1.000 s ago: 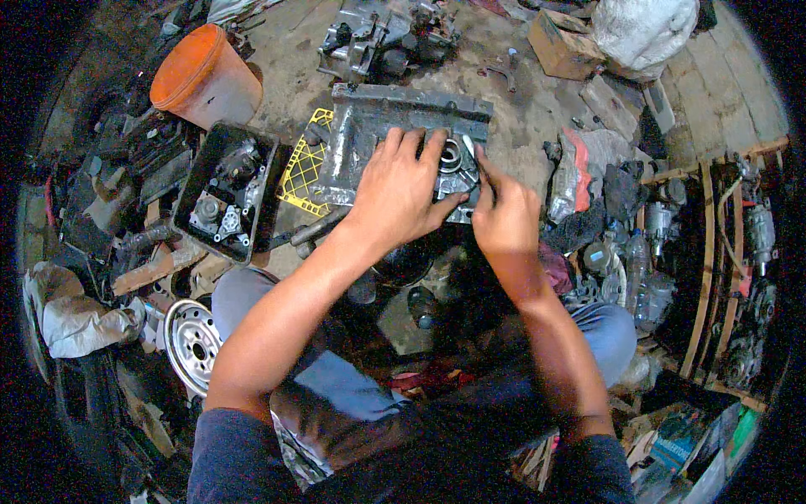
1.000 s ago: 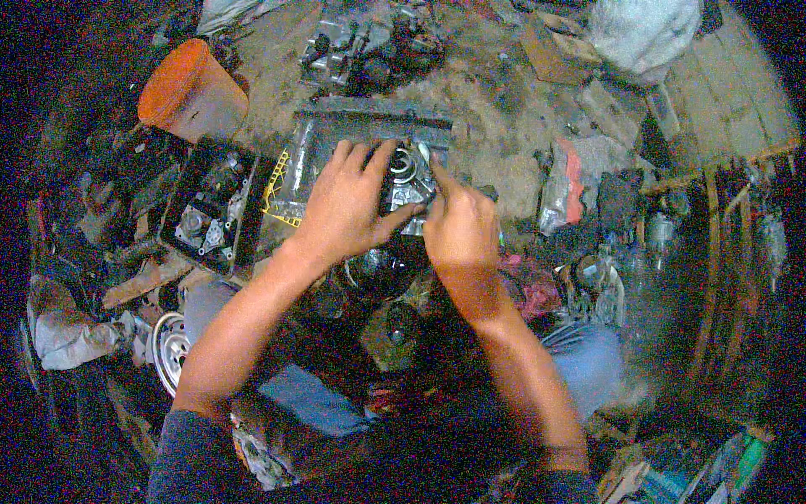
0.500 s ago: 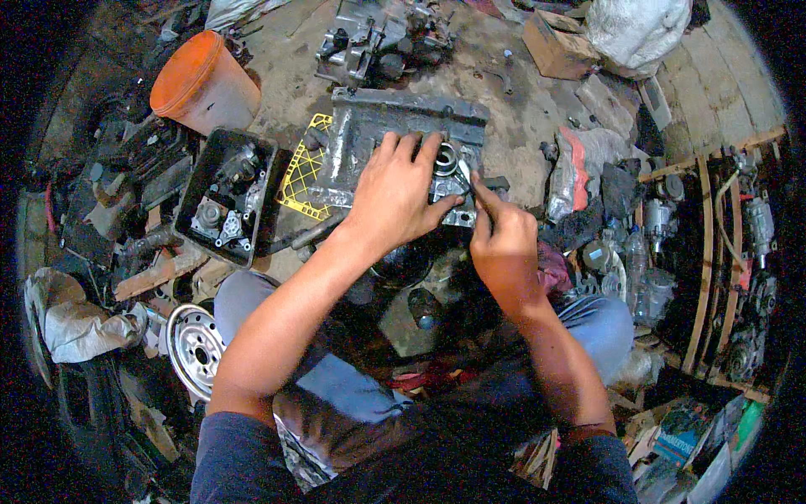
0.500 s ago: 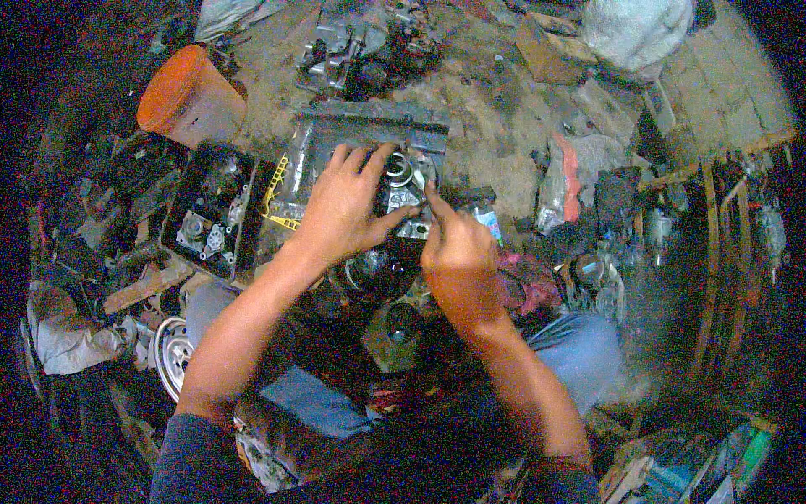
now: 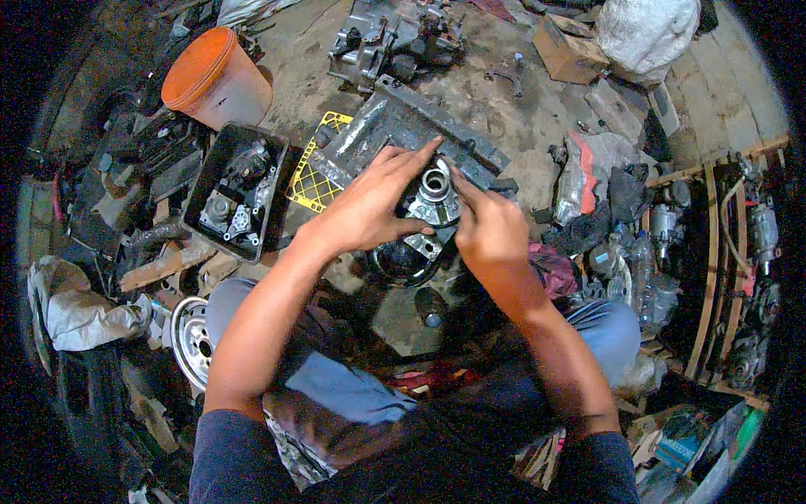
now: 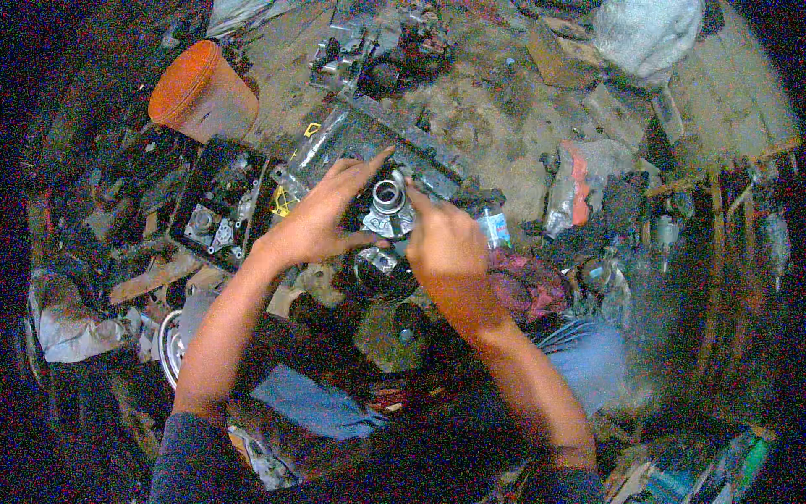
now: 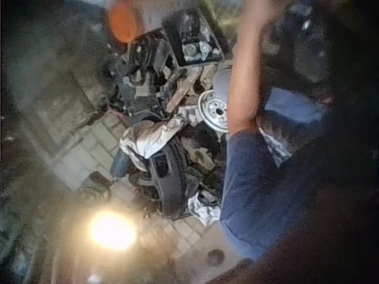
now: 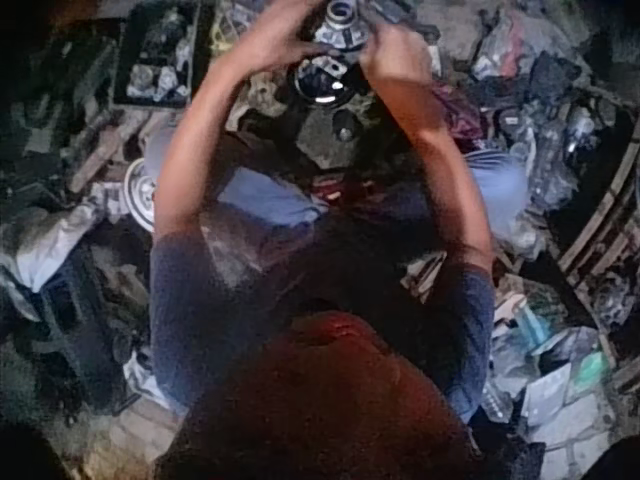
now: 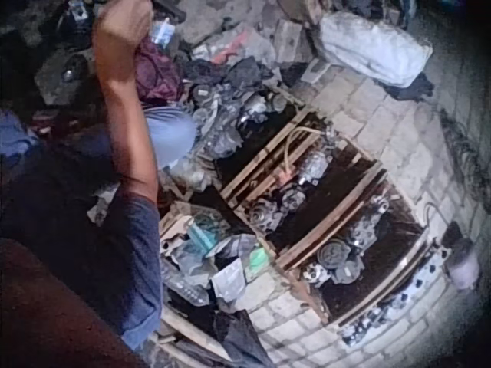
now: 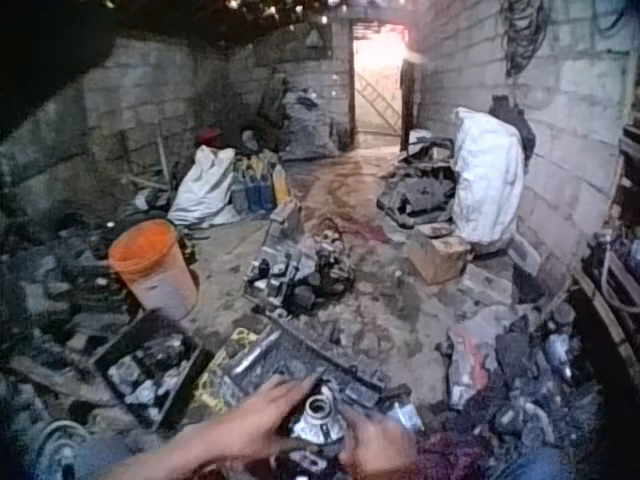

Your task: The person cleans a metal mechanical part with a wire brush and a liquid solvent from a bottle. They then place the part on a flat surface and manipulate internal components by hand.

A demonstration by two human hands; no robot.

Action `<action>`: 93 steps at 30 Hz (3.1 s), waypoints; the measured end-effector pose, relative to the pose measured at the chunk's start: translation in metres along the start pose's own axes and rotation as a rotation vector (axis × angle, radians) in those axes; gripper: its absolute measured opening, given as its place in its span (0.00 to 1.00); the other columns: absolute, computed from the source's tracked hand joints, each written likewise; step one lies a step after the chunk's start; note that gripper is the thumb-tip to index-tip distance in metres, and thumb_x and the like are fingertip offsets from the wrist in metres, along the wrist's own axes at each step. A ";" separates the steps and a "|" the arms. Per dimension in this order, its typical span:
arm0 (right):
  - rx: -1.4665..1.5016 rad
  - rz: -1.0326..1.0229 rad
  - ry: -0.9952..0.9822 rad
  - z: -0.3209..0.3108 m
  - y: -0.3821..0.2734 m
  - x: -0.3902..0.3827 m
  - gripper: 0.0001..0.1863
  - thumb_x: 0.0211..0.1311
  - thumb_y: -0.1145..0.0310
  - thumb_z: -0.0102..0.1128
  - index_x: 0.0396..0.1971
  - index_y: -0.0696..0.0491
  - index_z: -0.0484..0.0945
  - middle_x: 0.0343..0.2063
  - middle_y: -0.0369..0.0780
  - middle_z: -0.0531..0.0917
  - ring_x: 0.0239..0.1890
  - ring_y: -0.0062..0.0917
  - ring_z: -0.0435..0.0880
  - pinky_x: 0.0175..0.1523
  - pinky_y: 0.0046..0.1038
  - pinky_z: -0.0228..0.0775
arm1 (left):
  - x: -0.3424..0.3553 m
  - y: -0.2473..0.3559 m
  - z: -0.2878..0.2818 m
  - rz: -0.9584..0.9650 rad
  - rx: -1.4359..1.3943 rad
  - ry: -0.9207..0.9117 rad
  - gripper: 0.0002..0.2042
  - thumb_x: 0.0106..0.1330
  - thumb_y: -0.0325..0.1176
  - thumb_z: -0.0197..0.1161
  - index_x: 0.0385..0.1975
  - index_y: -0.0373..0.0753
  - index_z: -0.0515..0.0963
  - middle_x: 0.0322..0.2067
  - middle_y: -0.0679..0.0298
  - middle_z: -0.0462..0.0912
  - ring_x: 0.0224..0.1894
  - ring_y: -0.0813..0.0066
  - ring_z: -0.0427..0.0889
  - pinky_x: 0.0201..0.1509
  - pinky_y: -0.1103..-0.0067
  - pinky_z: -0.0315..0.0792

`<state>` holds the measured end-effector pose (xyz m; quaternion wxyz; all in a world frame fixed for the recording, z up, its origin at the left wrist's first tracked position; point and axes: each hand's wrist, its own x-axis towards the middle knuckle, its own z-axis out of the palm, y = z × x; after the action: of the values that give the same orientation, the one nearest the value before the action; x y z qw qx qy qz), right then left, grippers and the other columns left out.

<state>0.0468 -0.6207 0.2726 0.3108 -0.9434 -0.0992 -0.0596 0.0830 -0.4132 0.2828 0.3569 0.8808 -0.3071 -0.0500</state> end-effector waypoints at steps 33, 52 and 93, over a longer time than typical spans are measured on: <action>0.035 -0.116 0.045 -0.010 0.017 -0.027 0.22 0.62 0.77 0.59 0.56 0.47 0.81 0.31 0.49 0.78 0.32 0.48 0.82 0.38 0.42 0.75 | -0.013 0.006 0.010 -0.064 0.279 0.237 0.35 0.52 0.52 0.76 0.55 0.35 0.75 0.49 0.50 0.78 0.54 0.50 0.75 0.60 0.63 0.72; -0.053 -0.085 -0.116 0.004 -0.003 -0.027 0.31 0.56 0.77 0.59 0.63 0.42 0.76 0.29 0.49 0.79 0.27 0.48 0.81 0.36 0.45 0.74 | -0.030 0.013 0.004 -0.143 0.334 0.161 0.41 0.42 0.51 0.81 0.55 0.35 0.74 0.50 0.47 0.78 0.55 0.46 0.76 0.62 0.60 0.72; -0.149 -0.110 -0.025 0.004 -0.011 -0.020 0.25 0.58 0.74 0.59 0.58 0.46 0.81 0.28 0.49 0.81 0.28 0.48 0.83 0.35 0.46 0.76 | -0.048 0.006 -0.018 -0.208 0.290 0.040 0.46 0.39 0.49 0.83 0.60 0.34 0.72 0.58 0.46 0.76 0.66 0.47 0.69 0.74 0.60 0.59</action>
<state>0.0250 -0.6126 0.2728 0.2346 -0.9578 -0.1499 -0.0721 0.0468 -0.3778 0.2937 0.2249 0.9509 -0.2111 -0.0241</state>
